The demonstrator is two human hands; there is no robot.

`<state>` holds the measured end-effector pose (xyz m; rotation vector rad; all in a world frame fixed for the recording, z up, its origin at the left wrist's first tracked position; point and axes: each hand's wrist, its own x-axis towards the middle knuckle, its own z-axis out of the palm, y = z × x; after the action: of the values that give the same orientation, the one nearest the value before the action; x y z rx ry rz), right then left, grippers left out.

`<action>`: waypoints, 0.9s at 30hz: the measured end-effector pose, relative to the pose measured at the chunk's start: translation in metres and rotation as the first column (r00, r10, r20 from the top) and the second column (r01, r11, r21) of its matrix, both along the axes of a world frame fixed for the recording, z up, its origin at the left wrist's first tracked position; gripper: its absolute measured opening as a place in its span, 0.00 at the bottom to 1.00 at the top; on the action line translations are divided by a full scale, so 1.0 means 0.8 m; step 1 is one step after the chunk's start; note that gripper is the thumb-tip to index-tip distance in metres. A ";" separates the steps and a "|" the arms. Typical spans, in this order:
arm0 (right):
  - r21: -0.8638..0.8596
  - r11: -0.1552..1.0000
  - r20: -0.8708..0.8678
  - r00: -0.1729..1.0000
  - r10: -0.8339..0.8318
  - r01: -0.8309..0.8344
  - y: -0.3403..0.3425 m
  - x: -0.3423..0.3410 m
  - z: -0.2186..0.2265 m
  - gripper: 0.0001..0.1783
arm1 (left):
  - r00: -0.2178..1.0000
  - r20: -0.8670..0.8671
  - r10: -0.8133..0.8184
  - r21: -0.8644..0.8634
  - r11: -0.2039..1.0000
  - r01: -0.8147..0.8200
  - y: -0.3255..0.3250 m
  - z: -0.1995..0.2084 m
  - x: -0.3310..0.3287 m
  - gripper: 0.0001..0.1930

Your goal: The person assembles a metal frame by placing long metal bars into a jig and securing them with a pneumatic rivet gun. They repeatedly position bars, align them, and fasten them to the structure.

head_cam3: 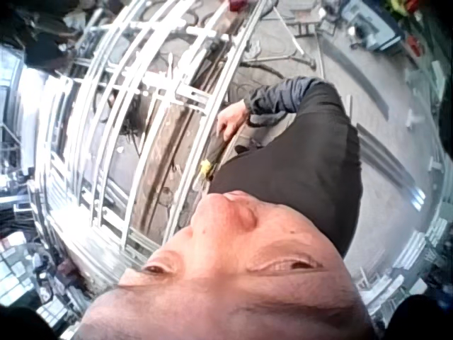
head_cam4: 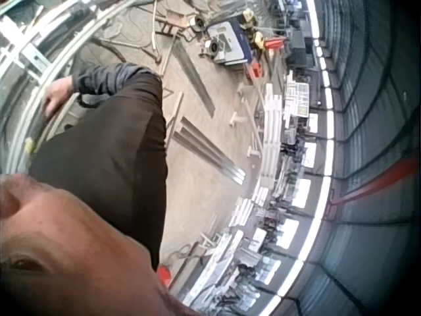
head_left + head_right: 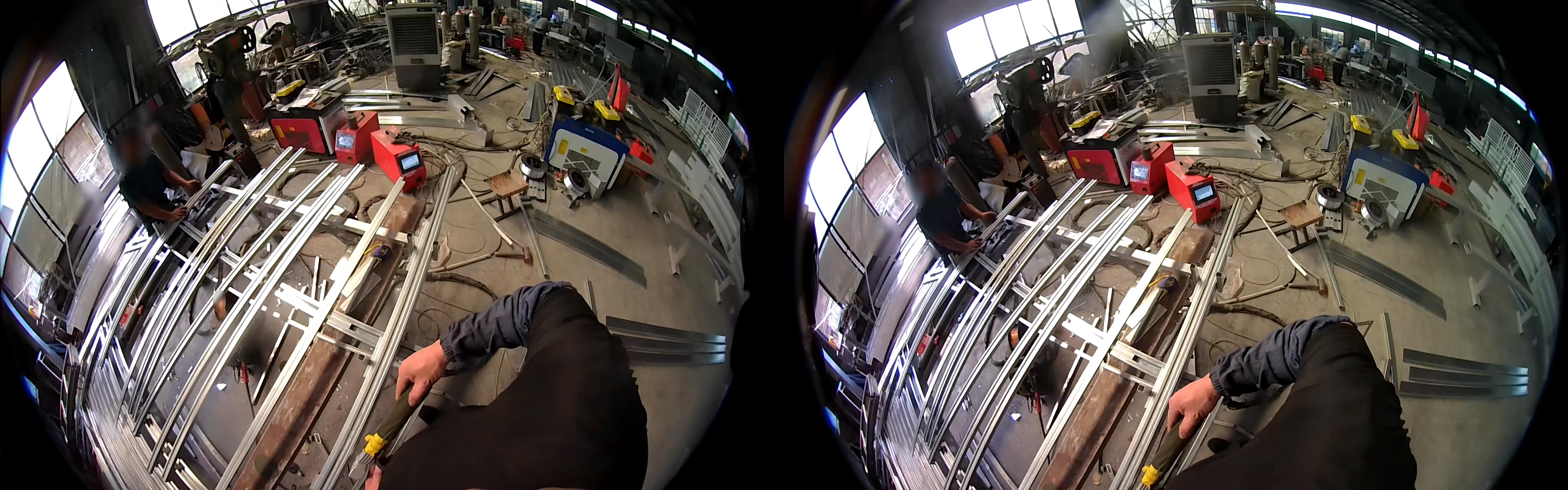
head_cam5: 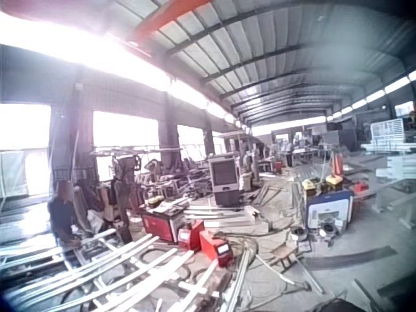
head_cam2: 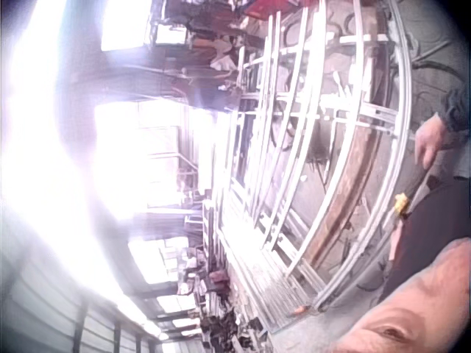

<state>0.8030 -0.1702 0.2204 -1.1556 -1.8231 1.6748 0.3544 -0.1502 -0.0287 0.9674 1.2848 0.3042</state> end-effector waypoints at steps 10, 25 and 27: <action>0.047 0.999 -0.235 0.972 0.003 0.008 -0.022 -0.041 0.024 0.24 | 0.988 0.138 0.073 -0.108 0.992 -0.058 0.032 0.037 0.094 0.20; 0.503 -0.568 -0.406 0.401 -0.821 -0.652 -0.157 0.025 0.380 0.49 | 0.725 0.566 0.392 -0.427 0.892 -0.149 0.021 0.065 -0.033 0.21; 0.523 -0.699 -0.601 0.370 -0.708 -0.488 -0.170 0.011 0.394 0.44 | 0.667 0.604 0.435 -0.471 0.871 -0.141 0.011 0.061 -0.067 0.21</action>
<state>0.8116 -0.3062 0.5358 -0.9825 -1.2077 -1.7725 0.3008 -0.1417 0.0201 0.2226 0.7307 0.5827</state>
